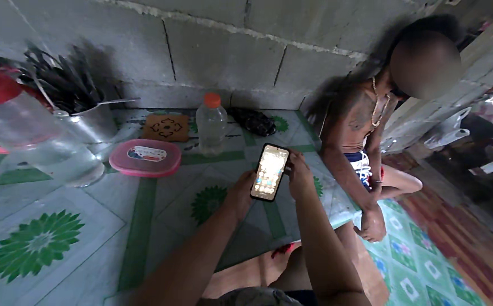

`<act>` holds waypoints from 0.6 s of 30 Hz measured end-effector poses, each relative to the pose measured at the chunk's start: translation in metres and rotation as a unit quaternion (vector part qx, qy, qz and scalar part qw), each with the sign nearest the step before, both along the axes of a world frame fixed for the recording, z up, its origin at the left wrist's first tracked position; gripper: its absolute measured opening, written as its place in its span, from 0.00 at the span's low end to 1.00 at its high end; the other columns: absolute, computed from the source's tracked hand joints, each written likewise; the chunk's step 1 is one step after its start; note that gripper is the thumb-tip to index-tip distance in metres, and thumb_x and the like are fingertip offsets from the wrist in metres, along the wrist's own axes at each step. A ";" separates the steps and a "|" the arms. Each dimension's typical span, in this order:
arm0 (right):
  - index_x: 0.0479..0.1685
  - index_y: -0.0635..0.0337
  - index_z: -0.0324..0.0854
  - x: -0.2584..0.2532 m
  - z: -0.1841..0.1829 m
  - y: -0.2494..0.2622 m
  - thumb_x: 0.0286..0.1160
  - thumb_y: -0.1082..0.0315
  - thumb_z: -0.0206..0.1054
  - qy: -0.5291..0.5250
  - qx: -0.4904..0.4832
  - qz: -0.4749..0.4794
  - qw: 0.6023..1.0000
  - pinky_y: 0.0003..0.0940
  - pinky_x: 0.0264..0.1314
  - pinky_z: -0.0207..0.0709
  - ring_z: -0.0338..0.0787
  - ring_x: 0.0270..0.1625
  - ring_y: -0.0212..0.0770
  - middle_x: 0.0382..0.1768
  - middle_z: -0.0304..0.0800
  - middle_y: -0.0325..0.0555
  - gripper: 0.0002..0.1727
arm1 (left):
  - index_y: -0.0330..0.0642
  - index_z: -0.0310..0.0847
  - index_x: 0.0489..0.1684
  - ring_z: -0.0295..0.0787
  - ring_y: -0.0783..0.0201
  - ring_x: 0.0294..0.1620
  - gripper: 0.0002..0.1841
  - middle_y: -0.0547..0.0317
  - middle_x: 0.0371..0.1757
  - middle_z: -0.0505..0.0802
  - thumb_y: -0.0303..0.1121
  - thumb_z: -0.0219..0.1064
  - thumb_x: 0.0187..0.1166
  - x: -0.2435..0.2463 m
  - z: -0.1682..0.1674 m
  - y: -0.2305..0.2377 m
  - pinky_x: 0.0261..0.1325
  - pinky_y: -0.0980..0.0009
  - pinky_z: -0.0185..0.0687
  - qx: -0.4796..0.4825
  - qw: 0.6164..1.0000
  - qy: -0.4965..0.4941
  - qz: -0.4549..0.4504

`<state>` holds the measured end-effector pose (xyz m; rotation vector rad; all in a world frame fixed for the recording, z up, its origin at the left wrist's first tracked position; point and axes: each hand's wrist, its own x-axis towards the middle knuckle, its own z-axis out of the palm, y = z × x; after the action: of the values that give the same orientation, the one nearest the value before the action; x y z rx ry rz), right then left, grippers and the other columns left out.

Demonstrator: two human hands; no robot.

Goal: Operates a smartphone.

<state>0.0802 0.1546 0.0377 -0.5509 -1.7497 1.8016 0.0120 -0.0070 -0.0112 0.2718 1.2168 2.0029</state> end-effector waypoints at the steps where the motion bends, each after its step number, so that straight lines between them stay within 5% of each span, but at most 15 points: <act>1: 0.75 0.56 0.75 0.003 -0.006 0.000 0.87 0.61 0.51 -0.002 -0.002 0.009 1.000 0.42 0.60 0.82 0.87 0.60 0.41 0.64 0.86 0.47 0.22 | 0.39 0.63 0.82 0.90 0.56 0.62 0.23 0.46 0.65 0.88 0.41 0.47 0.95 0.000 0.001 0.000 0.62 0.58 0.89 0.005 1.000 -0.010 0.002; 5: 0.84 0.63 0.61 0.017 -0.031 -0.009 0.71 0.75 0.62 -0.077 0.031 0.088 0.993 0.37 0.66 0.82 0.85 0.65 0.39 0.69 0.81 0.54 0.36 | 0.39 0.64 0.82 0.89 0.55 0.64 0.24 0.46 0.68 0.87 0.44 0.43 0.96 -0.002 0.005 -0.001 0.64 0.57 0.88 0.008 0.999 -0.029 0.017; 11: 0.94 0.60 0.41 0.027 -0.047 -0.029 0.64 0.66 0.77 -0.183 0.112 0.143 0.966 0.41 0.77 0.77 0.78 0.79 0.45 0.83 0.66 0.62 0.57 | 0.42 0.63 0.83 0.86 0.56 0.67 0.26 0.46 0.70 0.85 0.48 0.43 0.95 -0.005 0.004 -0.001 0.69 0.57 0.84 0.018 0.999 -0.032 0.031; 18: 0.90 0.68 0.46 0.022 -0.052 -0.034 0.62 0.63 0.77 -0.157 0.150 0.105 0.971 0.38 0.78 0.76 0.77 0.79 0.45 0.82 0.67 0.66 0.55 | 0.42 0.63 0.83 0.84 0.57 0.70 0.26 0.47 0.73 0.83 0.47 0.44 0.95 -0.004 0.009 0.000 0.69 0.57 0.84 0.020 0.997 -0.059 0.040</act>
<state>0.1020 0.1204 -0.0141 -0.5636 -2.3238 1.6044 0.0078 -0.0067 -0.0026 0.1237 1.1297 2.0842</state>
